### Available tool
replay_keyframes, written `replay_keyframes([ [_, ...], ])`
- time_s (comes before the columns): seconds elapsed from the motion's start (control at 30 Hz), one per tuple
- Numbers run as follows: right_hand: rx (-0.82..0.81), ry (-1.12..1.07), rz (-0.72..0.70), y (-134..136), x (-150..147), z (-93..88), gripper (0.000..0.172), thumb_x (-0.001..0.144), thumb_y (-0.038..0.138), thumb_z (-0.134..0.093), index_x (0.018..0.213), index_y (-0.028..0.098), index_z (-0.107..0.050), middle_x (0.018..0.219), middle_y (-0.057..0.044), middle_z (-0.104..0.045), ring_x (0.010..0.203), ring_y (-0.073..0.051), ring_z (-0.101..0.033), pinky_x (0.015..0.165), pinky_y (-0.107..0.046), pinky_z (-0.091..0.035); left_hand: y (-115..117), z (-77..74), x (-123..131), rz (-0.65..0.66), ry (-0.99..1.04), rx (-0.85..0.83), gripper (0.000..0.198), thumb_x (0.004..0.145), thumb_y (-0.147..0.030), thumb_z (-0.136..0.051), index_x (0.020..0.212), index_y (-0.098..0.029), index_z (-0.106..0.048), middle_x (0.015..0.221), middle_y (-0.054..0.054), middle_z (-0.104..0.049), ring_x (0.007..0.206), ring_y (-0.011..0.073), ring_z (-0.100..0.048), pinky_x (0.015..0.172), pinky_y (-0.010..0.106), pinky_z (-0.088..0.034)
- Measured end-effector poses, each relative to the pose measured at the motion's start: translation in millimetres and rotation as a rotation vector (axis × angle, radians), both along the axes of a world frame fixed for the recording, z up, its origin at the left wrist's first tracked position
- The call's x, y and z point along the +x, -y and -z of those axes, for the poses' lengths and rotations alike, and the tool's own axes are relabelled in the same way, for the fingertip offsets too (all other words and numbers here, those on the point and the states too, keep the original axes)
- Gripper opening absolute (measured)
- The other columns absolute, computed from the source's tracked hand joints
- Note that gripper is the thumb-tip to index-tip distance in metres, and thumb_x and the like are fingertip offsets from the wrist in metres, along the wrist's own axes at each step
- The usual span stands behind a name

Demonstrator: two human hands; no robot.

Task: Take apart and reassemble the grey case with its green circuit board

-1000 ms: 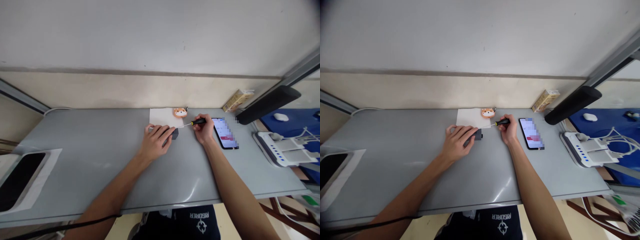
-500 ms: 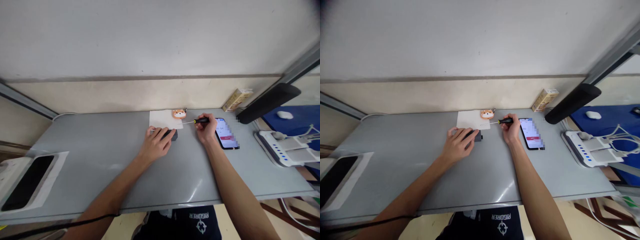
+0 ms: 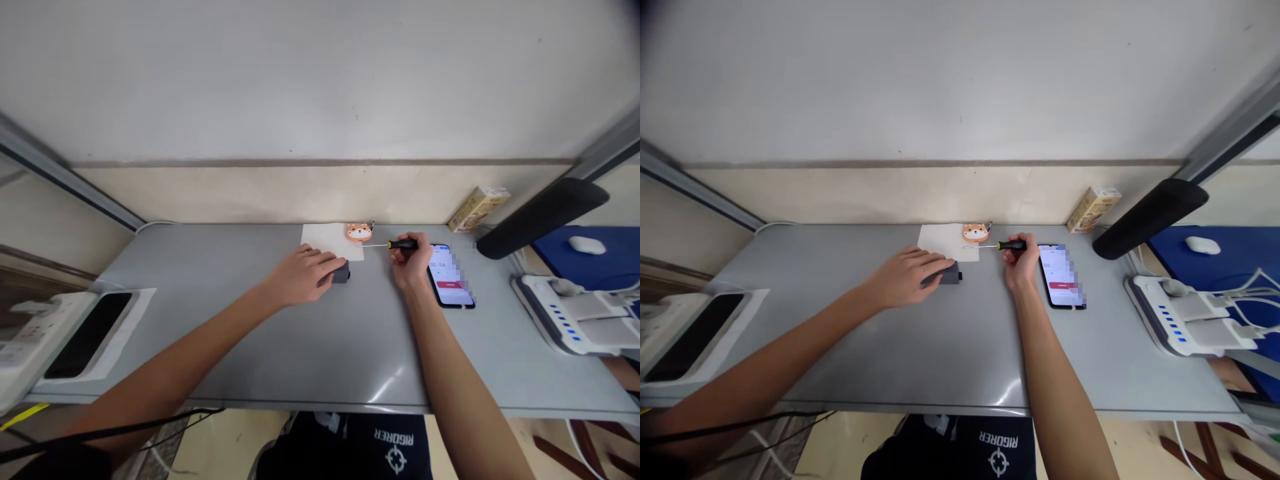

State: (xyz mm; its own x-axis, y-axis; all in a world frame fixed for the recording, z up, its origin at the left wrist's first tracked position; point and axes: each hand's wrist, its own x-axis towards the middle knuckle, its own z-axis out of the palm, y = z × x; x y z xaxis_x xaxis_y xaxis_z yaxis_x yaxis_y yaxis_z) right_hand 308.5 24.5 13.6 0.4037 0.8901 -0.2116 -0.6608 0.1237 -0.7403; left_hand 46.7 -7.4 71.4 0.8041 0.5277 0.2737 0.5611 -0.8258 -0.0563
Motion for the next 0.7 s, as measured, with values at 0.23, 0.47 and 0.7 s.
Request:
replay_keyframes([
  [0.23,-0.009,-0.039,0.000,-1.9,0.9,1.4,0.018,0.078,0.030,-0.060,0.066,0.020,-0.052,0.061,0.005,-0.053,0.038,-0.004,-0.033,0.035,-0.022,-0.023,-12.5,-8.1,-5.8,0.090,-0.014,-0.063,0.031,0.103,-0.027,-0.054,0.132,-0.024,-0.065,0.125,0.002,-0.076,0.098,0.0195,-0.074,0.091,0.037,-0.051],
  [0.47,-0.018,-0.049,0.003,-3.5,2.4,4.0,0.016,0.078,0.027,-0.059,0.066,0.021,-0.051,0.059,0.005,-0.053,0.038,-0.005,-0.032,0.035,-0.022,-0.023,-22.5,-9.5,-9.9,0.179,-0.026,-0.076,0.032,0.104,-0.029,-0.054,0.134,-0.026,-0.066,0.125,0.003,-0.076,0.105,0.0190,-0.073,0.097,0.036,-0.049],
  [0.7,-0.017,-0.058,0.006,-4.5,5.1,2.7,0.017,0.078,0.028,-0.058,0.065,0.020,-0.051,0.058,0.004,-0.051,0.038,-0.005,-0.032,0.036,-0.022,-0.022,-17.8,-8.2,-0.7,0.211,-0.096,0.042,0.034,0.104,-0.023,-0.049,0.134,-0.022,-0.065,0.123,0.007,-0.076,0.100,0.0204,-0.072,0.089,0.035,-0.049],
])
